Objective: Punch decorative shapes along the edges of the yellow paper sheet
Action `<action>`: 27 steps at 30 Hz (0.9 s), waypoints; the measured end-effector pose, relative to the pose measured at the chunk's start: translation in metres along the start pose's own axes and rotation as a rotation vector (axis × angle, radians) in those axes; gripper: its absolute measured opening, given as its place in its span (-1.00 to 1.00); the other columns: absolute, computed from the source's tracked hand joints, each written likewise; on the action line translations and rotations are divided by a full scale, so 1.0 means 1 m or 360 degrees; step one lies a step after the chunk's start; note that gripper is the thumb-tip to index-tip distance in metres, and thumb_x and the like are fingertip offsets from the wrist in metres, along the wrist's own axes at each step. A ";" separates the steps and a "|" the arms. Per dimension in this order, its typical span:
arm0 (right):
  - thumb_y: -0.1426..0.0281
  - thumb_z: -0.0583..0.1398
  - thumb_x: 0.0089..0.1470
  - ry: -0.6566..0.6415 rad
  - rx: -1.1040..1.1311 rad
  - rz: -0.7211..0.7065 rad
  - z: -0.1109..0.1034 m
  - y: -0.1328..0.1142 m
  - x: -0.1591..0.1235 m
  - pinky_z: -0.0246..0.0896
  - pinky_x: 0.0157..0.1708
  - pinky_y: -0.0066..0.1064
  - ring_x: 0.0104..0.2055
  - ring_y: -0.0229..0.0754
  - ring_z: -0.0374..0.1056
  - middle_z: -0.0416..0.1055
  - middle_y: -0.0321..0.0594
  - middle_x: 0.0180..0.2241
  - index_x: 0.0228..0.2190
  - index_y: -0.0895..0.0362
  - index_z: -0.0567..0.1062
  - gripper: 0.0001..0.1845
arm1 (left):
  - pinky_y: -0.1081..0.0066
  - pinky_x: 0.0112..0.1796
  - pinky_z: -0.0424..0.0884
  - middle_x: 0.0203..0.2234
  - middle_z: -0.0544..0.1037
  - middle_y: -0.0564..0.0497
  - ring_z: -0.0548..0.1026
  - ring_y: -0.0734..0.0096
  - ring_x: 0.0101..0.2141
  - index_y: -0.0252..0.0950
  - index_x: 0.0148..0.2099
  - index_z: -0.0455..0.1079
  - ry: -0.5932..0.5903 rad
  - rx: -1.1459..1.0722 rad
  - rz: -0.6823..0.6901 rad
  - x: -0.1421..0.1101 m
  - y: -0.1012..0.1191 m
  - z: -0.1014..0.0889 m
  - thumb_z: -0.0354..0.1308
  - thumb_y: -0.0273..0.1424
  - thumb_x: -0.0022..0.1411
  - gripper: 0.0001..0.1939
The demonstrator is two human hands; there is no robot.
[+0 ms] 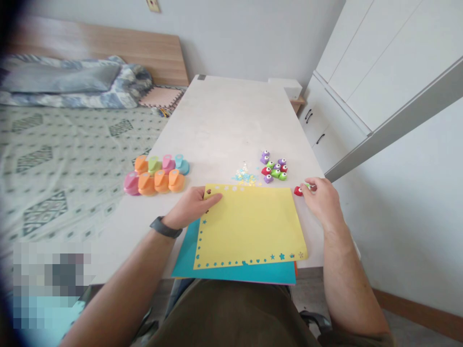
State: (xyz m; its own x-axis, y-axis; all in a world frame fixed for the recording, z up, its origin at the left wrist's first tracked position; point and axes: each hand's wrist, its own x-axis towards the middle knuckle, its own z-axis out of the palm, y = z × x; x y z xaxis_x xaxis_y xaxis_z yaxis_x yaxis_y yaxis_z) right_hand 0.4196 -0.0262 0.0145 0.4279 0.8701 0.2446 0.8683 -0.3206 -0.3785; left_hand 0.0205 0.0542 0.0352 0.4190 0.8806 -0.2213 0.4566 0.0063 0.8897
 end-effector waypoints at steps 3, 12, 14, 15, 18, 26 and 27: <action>0.11 0.26 0.14 0.0009 0.0004 0.0027 -0.002 0.003 -0.003 0.37 -0.13 -0.09 -0.26 0.03 0.50 0.60 -0.02 -0.18 -0.14 0.09 0.65 -0.62 | 0.45 -0.53 0.20 -0.61 0.43 0.07 0.40 0.37 -0.52 -0.30 -0.41 0.42 -0.0003 -0.0002 0.0000 0.000 0.000 0.000 0.23 -0.07 0.15 -0.63; 0.16 0.24 0.20 -0.0111 -0.0081 -0.0264 0.005 0.003 -0.005 0.37 -0.10 -0.07 -0.15 0.10 0.49 0.60 -0.02 -0.17 -0.25 0.03 0.68 -0.73 | 0.45 -0.55 0.16 -0.63 0.41 0.08 0.38 0.39 -0.54 -0.30 -0.43 0.41 0.0004 0.0035 0.0001 0.000 0.002 0.001 0.23 -0.07 0.16 -0.63; 0.17 0.25 0.19 -0.0064 -0.0020 -0.0252 0.005 0.000 -0.004 0.36 -0.11 -0.07 -0.17 0.08 0.49 0.60 -0.03 -0.18 -0.27 0.04 0.66 -0.75 | 0.45 -0.55 0.15 -0.63 0.40 0.08 0.38 0.40 -0.55 -0.30 -0.43 0.41 0.0008 0.0025 -0.0004 0.000 0.002 0.001 0.23 -0.07 0.15 -0.63; 0.17 0.26 0.19 -0.0045 0.0025 -0.0224 0.005 -0.002 -0.004 0.36 -0.12 -0.08 -0.18 0.07 0.49 0.60 -0.03 -0.17 -0.27 0.05 0.65 -0.75 | 0.45 -0.55 0.15 -0.63 0.40 0.08 0.37 0.40 -0.55 -0.30 -0.44 0.41 0.0009 0.0022 -0.0003 0.000 0.002 0.001 0.24 -0.07 0.15 -0.63; 0.12 0.26 0.20 -0.0049 0.0239 -0.0097 0.001 -0.012 -0.004 0.34 -0.16 -0.10 -0.18 0.05 0.49 0.60 -0.08 -0.15 -0.22 0.02 0.62 -0.74 | 0.45 -0.55 0.15 -0.63 0.40 0.09 0.36 0.41 -0.55 -0.30 -0.44 0.41 0.0008 0.0025 0.0016 -0.001 0.001 0.001 0.23 -0.07 0.16 -0.63; 0.05 0.32 0.18 -0.0619 0.1487 0.0095 -0.003 -0.059 -0.009 0.34 -0.32 -0.30 -0.10 0.01 0.55 0.60 -0.11 -0.13 -0.17 0.02 0.42 -0.63 | 0.46 -0.55 0.16 -0.61 0.41 0.08 0.35 0.42 -0.55 -0.30 -0.42 0.43 -0.0014 0.0027 0.0077 -0.002 0.001 0.001 0.20 -0.05 0.18 -0.61; 0.06 0.33 0.18 -0.0689 0.1573 0.0093 -0.004 -0.065 -0.009 0.33 -0.33 -0.32 -0.10 0.00 0.56 0.60 -0.13 -0.13 -0.17 0.02 0.41 -0.63 | 0.46 -0.55 0.16 -0.60 0.42 0.08 0.36 0.42 -0.54 -0.30 -0.42 0.43 -0.0017 0.0027 0.0080 -0.002 0.000 0.001 0.20 -0.05 0.18 -0.61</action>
State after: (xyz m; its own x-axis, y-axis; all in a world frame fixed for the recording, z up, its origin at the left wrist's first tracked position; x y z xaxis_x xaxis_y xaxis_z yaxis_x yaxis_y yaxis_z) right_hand 0.3603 -0.0144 0.0405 0.1688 0.9838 -0.0599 0.1796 -0.0904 -0.9796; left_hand 0.0205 0.0525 0.0357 0.4501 0.8744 -0.1811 0.4480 -0.0456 0.8929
